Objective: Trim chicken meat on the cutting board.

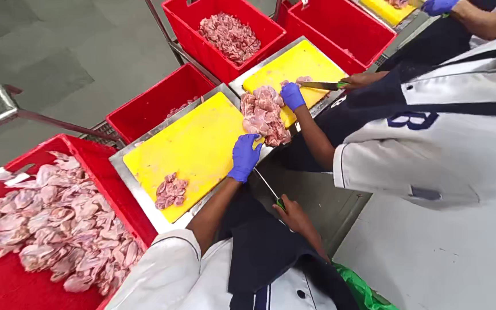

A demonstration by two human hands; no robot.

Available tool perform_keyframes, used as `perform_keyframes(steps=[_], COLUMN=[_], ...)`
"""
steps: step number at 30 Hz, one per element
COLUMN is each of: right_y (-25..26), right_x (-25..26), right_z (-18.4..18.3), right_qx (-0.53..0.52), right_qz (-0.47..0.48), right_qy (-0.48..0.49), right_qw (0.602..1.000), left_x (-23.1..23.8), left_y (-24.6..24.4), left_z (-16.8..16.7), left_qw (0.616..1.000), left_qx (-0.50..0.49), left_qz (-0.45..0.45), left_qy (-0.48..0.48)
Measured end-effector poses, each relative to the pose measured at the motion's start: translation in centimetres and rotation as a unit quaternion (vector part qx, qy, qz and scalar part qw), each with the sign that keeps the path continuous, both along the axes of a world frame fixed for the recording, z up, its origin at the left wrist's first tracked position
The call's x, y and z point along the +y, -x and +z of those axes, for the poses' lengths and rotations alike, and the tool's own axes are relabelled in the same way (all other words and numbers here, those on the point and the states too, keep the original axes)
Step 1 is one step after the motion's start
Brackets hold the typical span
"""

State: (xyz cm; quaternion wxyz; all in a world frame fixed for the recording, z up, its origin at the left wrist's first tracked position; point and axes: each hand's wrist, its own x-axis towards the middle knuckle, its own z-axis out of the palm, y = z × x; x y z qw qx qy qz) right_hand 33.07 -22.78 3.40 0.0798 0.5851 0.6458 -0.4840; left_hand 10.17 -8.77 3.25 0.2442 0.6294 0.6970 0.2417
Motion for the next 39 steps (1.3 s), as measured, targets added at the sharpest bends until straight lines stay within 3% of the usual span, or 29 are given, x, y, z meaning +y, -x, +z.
perform_keyframes(steps=[4, 8, 11, 14, 16, 19, 22, 24, 26, 30, 34, 39], right_y=[-1.1, -3.1, -3.8, -4.6, -4.9, -4.1, -2.6, -1.9, -1.0, 0.5, 1.9, 2.9], right_x=[2.1, 3.2, 4.1, 5.0, 5.6, 7.6, 10.5, 12.0, 14.3, 17.7, 19.1, 19.5], right_z=[0.0, 0.9, 2.5, 3.9, 3.8, 3.2, 2.3, 1.5, 0.8, 0.2, -0.3, -0.4], right_qx=[0.011, 0.012, 0.050, 0.064, 0.066, 0.099, 0.143, 0.157, 0.150, 0.091, 0.049, 0.028], right_qz=[-0.013, -0.021, -0.020, -0.040, -0.046, -0.047, -0.038, -0.023, 0.010, 0.075, 0.110, 0.099], right_qy=[0.020, 0.026, 0.026, 0.028, 0.020, 0.028, 0.038, 0.032, 0.025, 0.019, 0.019, 0.011], right_qw=[1.000, 0.999, 0.998, 0.997, 0.997, 0.994, 0.988, 0.987, 0.988, 0.993, 0.993, 0.995], left_x=[5.7, 8.7, 10.2, 10.7, 10.0, 8.0, 6.0, 4.6, 3.1, 0.6, -1.2, -0.9], left_y=[-1.1, -0.9, 1.1, 3.7, 5.6, 7.7, 8.2, 7.9, 7.6, 7.1, 8.1, 8.6], left_z=[-1.9, -1.6, -1.2, -1.4, -2.0, -1.7, -0.2, -0.1, -0.7, -1.0, -1.1, 0.7], left_qw=[0.997, 0.996, 0.995, 0.983, 0.938, 0.819, 0.687, 0.627, 0.648, 0.763, 0.808, 0.837], left_qx=[0.070, 0.069, 0.025, -0.140, -0.323, -0.549, -0.687, -0.730, -0.691, -0.509, -0.411, -0.428], left_qz=[-0.018, -0.022, -0.003, 0.046, 0.095, 0.162, 0.236, 0.269, 0.316, 0.393, 0.419, 0.341], left_qy=[0.032, 0.058, 0.094, 0.107, 0.080, 0.037, 0.020, 0.026, 0.048, 0.075, 0.045, -0.008])
